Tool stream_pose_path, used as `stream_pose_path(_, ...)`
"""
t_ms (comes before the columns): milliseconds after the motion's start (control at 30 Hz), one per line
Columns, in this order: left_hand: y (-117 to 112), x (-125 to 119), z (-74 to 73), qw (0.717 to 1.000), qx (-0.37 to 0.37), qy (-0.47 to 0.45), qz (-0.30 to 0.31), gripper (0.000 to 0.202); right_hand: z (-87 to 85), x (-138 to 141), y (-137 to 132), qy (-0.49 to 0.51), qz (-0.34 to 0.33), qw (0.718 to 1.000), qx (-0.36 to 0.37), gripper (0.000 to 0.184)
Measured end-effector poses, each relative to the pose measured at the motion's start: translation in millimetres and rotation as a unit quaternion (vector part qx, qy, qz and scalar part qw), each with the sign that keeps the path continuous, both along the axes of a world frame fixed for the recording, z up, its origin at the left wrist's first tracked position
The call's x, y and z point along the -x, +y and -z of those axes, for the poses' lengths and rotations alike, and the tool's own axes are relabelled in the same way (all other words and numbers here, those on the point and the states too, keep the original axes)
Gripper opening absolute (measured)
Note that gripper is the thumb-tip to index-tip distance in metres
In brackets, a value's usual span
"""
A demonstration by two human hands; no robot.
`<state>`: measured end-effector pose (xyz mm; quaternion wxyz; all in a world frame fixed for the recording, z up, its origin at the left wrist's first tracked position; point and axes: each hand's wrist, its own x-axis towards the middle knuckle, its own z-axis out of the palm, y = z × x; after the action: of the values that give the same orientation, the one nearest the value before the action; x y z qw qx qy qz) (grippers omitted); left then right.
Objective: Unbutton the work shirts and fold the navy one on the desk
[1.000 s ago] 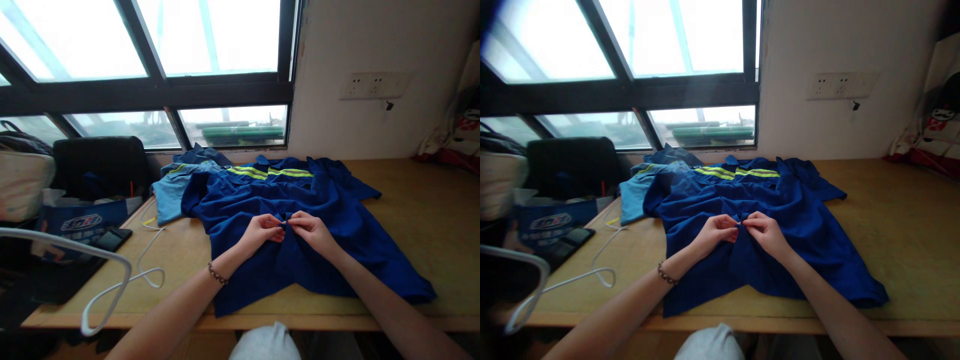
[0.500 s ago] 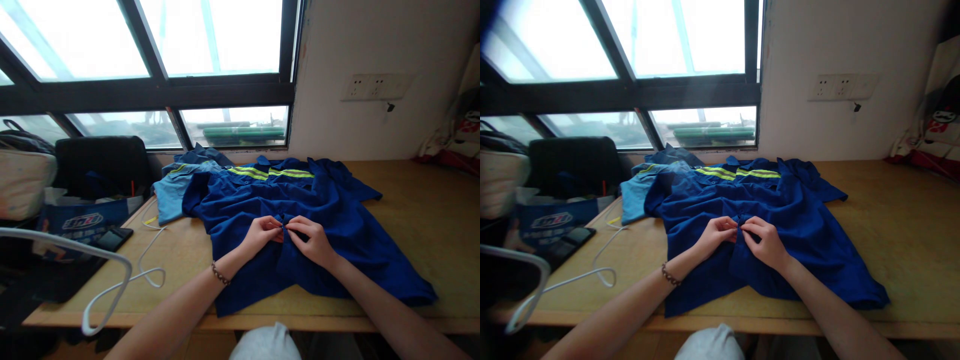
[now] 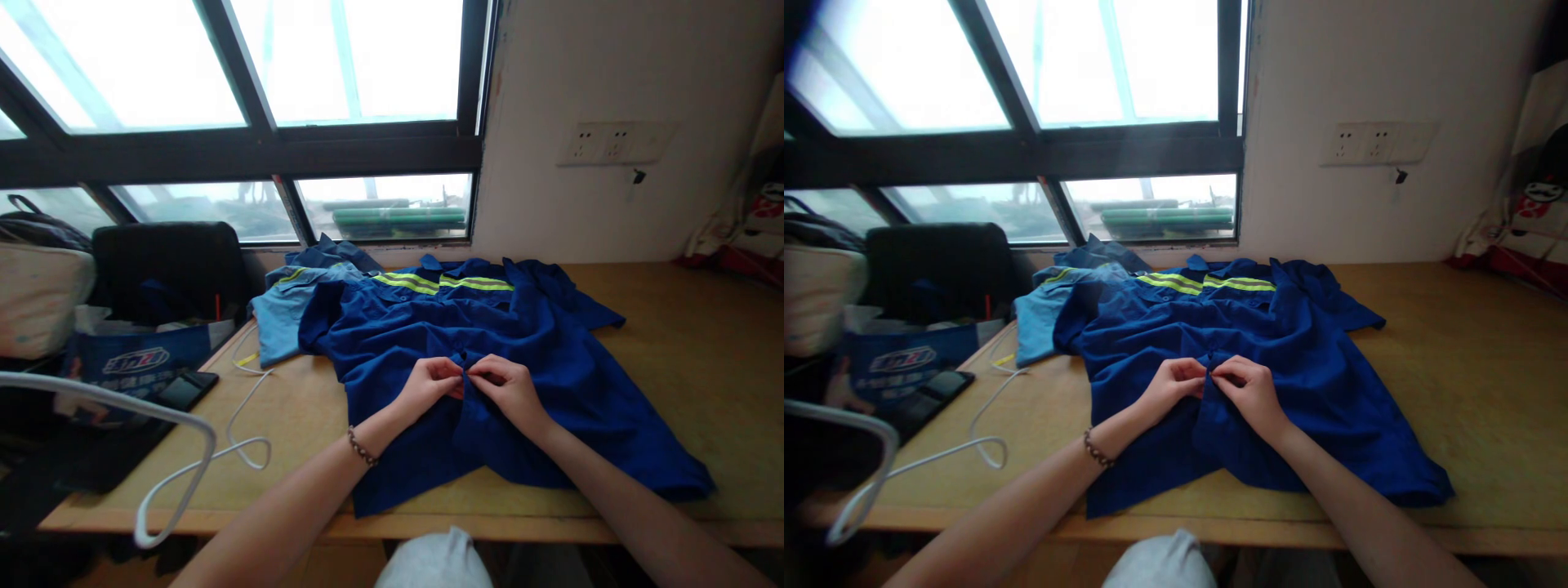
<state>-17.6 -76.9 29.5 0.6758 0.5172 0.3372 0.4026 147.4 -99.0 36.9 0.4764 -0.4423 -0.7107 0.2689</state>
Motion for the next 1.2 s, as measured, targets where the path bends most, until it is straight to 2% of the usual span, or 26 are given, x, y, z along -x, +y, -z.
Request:
stream_pose_path(233,-4,0,-4.2,1.000,-0.005,0.012,0.011,0.027,3.3,1,1,0.021,0.014,0.999,0.045,0.011)
stream_pose_path(433,-7,-7,0.8,0.994,-0.047,0.066,-0.075,0.029,9.9,3,2,-0.019,0.014,0.999,0.045,0.010)
stream_pose_path(567,-7,-9,3.8,0.996,0.011,0.040,-0.085,0.026,10.6,4,2,-0.037,0.009,0.999,0.025,0.008)
stream_pose_path(733,-6,-8,4.3,0.990,0.112,-0.018,-0.089,0.022,7.8,5,1,-0.031,-0.005,0.998,0.046,0.011)
stream_pose_path(833,-4,-7,4.5,0.984,0.145,-0.033,-0.094,0.022,8.8,5,2,-0.007,-0.015,0.998,0.061,0.015)
stream_pose_path(1000,-2,-7,5.1,0.978,0.165,-0.068,-0.108,0.025,14.5,4,7,0.069,-0.047,0.988,0.131,0.024)
stream_pose_path(1200,-4,-9,6.8,0.983,0.132,-0.085,-0.094,0.030,16.2,3,10,0.149,-0.050,0.966,0.203,0.028)
